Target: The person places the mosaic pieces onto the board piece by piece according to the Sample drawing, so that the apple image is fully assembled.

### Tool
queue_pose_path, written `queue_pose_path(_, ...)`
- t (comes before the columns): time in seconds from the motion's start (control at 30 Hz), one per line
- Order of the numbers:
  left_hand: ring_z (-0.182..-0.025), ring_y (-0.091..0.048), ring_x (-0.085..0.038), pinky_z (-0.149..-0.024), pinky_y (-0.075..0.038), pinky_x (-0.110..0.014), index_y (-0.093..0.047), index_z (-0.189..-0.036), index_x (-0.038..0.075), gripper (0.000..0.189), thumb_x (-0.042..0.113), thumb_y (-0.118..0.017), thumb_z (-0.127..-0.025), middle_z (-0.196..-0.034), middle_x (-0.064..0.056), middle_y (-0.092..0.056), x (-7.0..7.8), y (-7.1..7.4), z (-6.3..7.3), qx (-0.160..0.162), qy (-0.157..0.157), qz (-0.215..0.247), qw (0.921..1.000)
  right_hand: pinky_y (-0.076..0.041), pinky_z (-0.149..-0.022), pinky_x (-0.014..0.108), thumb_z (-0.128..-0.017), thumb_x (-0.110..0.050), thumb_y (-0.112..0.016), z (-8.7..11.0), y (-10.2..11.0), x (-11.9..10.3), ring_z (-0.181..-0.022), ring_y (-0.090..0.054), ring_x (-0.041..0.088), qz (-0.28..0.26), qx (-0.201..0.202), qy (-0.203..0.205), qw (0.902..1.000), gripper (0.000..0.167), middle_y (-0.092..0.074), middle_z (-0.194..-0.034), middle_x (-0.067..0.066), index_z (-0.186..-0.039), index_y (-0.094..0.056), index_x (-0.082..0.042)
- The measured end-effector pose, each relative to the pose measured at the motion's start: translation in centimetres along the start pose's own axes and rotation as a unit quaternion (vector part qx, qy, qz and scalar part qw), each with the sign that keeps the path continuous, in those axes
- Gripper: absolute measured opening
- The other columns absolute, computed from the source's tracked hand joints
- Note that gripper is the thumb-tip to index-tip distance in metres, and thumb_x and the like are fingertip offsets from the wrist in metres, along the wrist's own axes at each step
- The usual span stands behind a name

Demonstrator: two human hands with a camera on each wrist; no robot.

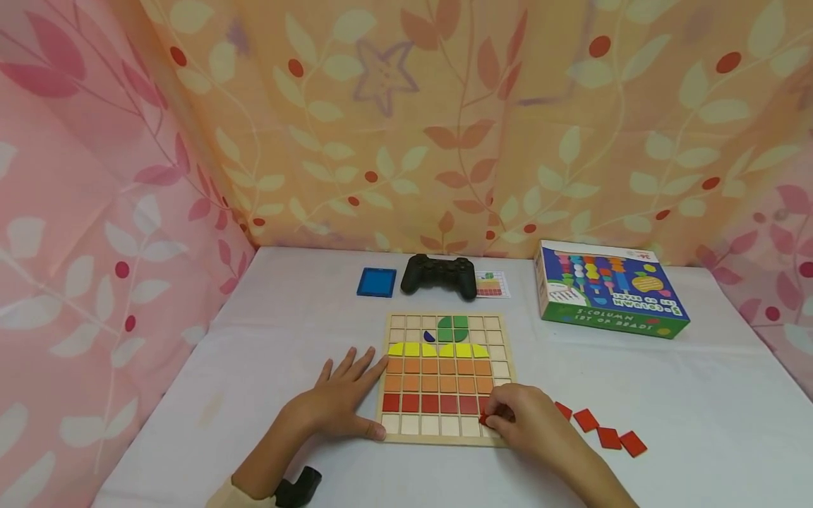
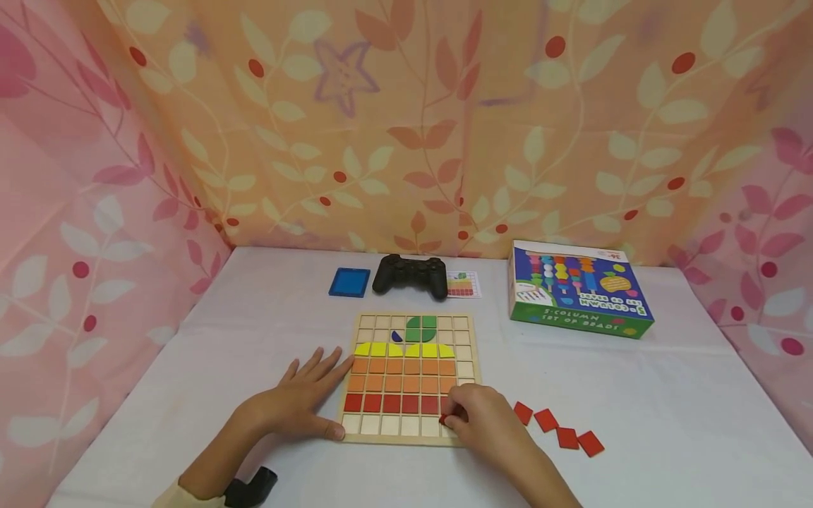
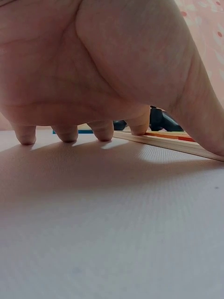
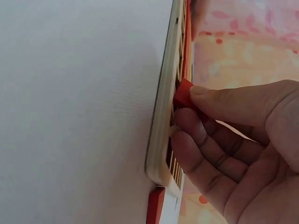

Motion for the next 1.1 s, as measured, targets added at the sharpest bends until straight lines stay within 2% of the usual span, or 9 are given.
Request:
queue_pose_path(0.1,-0.152,0.001,-0.035,-0.115,0.001,-0.065,-0.024,-0.161,0.030,0.120,0.074,-0.077,-0.063,-0.167,-0.003,-0.014,0.0,0.0,0.1,0.002,0.002,-0.001,1.0000,-0.051,-0.065,0.023,-0.082,-0.003,-0.081,0.0,-0.1,-0.2,-0.071,-0.053,0.007,0.003,-0.015,0.005,0.9999,0.020,-0.060,-0.079,-0.014,-0.082,-0.071,-0.020)
queue_pose_path(0.2,-0.152,0.001,-0.035,-0.115,0.000,-0.065,-0.024,-0.161,0.030,0.120,0.075,-0.077,-0.062,-0.167,-0.003,-0.014,0.1,0.0,0.1,0.002,0.004,-0.004,1.0000,-0.051,-0.068,0.024,-0.082,0.000,-0.079,0.0,-0.2,-0.8,-0.073,-0.053,0.006,0.010,-0.020,0.031,0.9993,0.023,-0.060,-0.081,-0.015,-0.086,-0.072,-0.021)
queue_pose_path(0.4,-0.152,0.001,-0.035,-0.115,0.000,-0.065,-0.024,-0.161,0.030,0.120,0.073,-0.078,-0.063,-0.167,-0.003,-0.014,0.0,0.1,0.1,0.001,0.005,-0.002,1.0000,-0.053,-0.071,0.024,-0.083,0.001,-0.078,-0.5,-0.6,-2.4,-0.077,-0.053,0.007,0.003,0.000,0.072,0.9974,0.024,-0.060,-0.085,-0.014,-0.093,-0.069,-0.019)
queue_pose_path(0.53,-0.152,0.000,-0.035,-0.115,-0.001,-0.065,-0.025,-0.161,0.028,0.118,0.072,-0.078,-0.065,-0.167,-0.005,-0.015,0.0,0.2,0.2,0.002,0.001,0.001,1.0000,-0.052,-0.070,0.024,-0.084,0.003,-0.074,-1.7,-1.4,-3.9,-0.077,-0.054,0.007,-0.008,0.002,0.100,0.9949,0.024,-0.060,-0.085,-0.012,-0.095,-0.067,-0.016)
queue_pose_path(0.73,-0.152,-0.002,-0.037,-0.115,-0.002,-0.066,-0.026,-0.161,0.026,0.117,0.071,-0.078,-0.066,-0.167,-0.006,-0.016,0.1,0.2,0.2,0.002,-0.005,0.003,1.0000,-0.051,-0.068,0.024,-0.084,0.004,-0.073,-3.9,-3.7,-6.5,-0.073,-0.054,0.004,-0.039,-0.021,0.137,0.9896,0.024,-0.063,-0.081,-0.011,-0.100,-0.066,-0.012)
queue_pose_path(0.87,-0.152,-0.001,-0.036,-0.115,-0.002,-0.066,-0.025,-0.161,0.027,0.116,0.071,-0.077,-0.067,-0.167,-0.006,-0.016,0.1,0.3,0.1,-0.001,-0.009,0.004,0.9999,-0.049,-0.065,0.022,-0.085,0.001,-0.075,-5.4,-5.4,-8.0,-0.069,-0.053,0.003,-0.034,-0.036,0.144,0.9883,0.018,-0.062,-0.077,-0.012,-0.092,-0.068,-0.013)
queue_pose_path(0.97,-0.152,-0.001,-0.036,-0.115,-0.002,-0.066,-0.024,-0.161,0.027,0.115,0.073,-0.075,-0.068,-0.167,-0.006,-0.015,0.0,0.2,0.0,-0.004,-0.013,0.001,0.9999,-0.047,-0.064,0.019,-0.084,0.001,-0.076,-6.3,-6.6,-8.7,-0.066,-0.051,0.002,-0.012,-0.038,0.155,0.9870,0.016,-0.061,-0.073,-0.014,-0.082,-0.070,-0.014)
queue_pose_path(1.1,-0.152,0.000,-0.036,-0.115,-0.001,-0.066,-0.023,-0.161,0.027,0.115,0.073,-0.074,-0.069,-0.167,-0.006,-0.014,-0.1,0.3,0.0,-0.007,-0.015,0.003,0.9999,-0.046,-0.063,0.017,-0.084,0.001,-0.077,-7.0,-7.4,-9.6,-0.065,-0.050,0.000,0.018,-0.036,0.171,0.9844,0.017,-0.059,-0.070,-0.015,-0.077,-0.072,-0.013)
Point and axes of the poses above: each hand's wrist, its own z-axis away from the middle knuckle, its own y-axis out of the back of the hand, x = y × z, the point moved 4 cm from there along -z, towards the middle knuckle
